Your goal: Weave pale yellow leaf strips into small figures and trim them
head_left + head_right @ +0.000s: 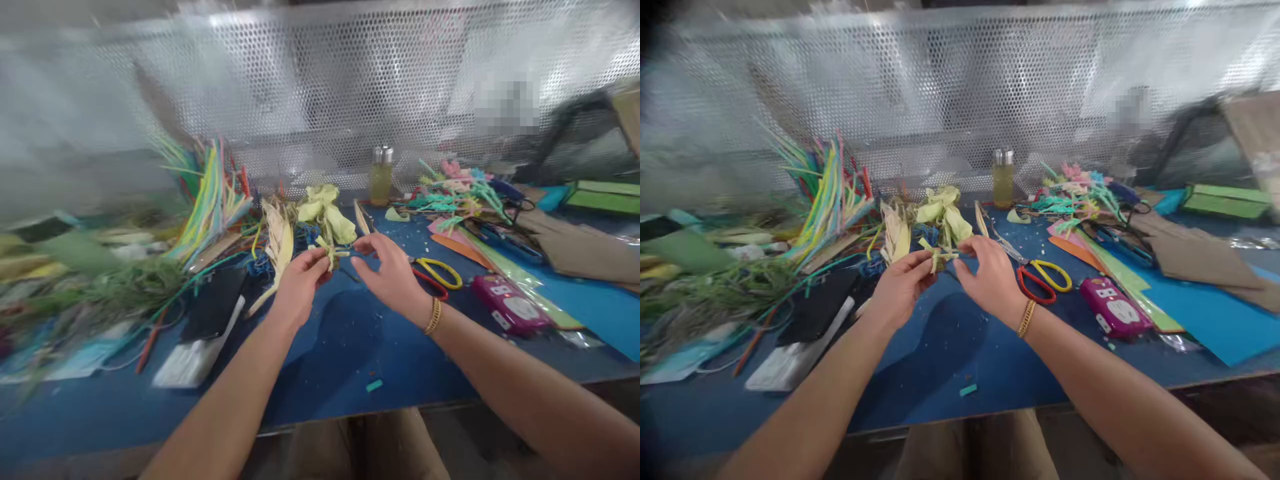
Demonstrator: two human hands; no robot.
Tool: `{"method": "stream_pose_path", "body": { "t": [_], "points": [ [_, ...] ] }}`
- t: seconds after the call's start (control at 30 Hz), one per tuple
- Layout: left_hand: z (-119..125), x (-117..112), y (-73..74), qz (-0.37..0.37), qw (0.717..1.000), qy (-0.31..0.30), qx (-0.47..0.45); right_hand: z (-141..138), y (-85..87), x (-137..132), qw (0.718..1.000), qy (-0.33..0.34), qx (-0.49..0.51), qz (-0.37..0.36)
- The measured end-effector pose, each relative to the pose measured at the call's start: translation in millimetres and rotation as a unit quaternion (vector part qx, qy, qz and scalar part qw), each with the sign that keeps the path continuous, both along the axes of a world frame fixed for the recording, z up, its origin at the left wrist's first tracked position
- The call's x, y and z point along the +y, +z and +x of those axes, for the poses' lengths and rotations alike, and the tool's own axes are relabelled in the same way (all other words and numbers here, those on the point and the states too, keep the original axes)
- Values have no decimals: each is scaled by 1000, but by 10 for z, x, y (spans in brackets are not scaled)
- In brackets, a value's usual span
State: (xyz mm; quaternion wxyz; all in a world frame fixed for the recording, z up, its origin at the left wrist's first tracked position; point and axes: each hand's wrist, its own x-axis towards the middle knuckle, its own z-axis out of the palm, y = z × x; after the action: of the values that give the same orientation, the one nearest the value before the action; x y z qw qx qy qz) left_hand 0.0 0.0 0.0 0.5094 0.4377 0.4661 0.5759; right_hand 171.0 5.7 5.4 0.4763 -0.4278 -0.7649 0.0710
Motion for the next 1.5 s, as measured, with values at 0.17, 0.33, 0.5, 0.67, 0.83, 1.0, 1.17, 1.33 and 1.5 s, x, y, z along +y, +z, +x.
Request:
{"method": "stream_pose_path", "body": {
  "t": [0.17, 0.33, 0.5, 0.67, 0.83, 1.0, 1.17, 1.33, 1.5],
  "points": [
    [60, -29, 1, 61, 994, 25, 86, -87, -21, -90, 998, 8, -51, -29],
    [40, -15, -28, 81, 989, -23, 124, -46, -42, -58, 998, 22, -60, -25],
    [-19, 10, -52, 138, 968, -30, 207, -33, -30, -66, 998, 26, -43, -49],
    [-53, 3, -11, 208, 950, -34, 230, -30, -37, -55, 996, 50, -15, -71],
    [-35, -41, 23, 188, 951, -65, 236, -15, -30, -32, 991, 79, 6, -110],
    [-55, -53, 55, 181, 949, -21, 258, 28, 30, -20, 991, 74, 8, -113],
    [-95, -49, 71, 169, 951, 3, 258, 83, 64, 32, 991, 69, 20, -109],
    [-97, -29, 54, 167, 948, 7, 269, 142, 13, 109, 991, 71, 5, -116],
    [-101, 2, -9, 193, 920, 15, 340, 158, -28, 150, 994, 104, -17, -41]
  ]
}}
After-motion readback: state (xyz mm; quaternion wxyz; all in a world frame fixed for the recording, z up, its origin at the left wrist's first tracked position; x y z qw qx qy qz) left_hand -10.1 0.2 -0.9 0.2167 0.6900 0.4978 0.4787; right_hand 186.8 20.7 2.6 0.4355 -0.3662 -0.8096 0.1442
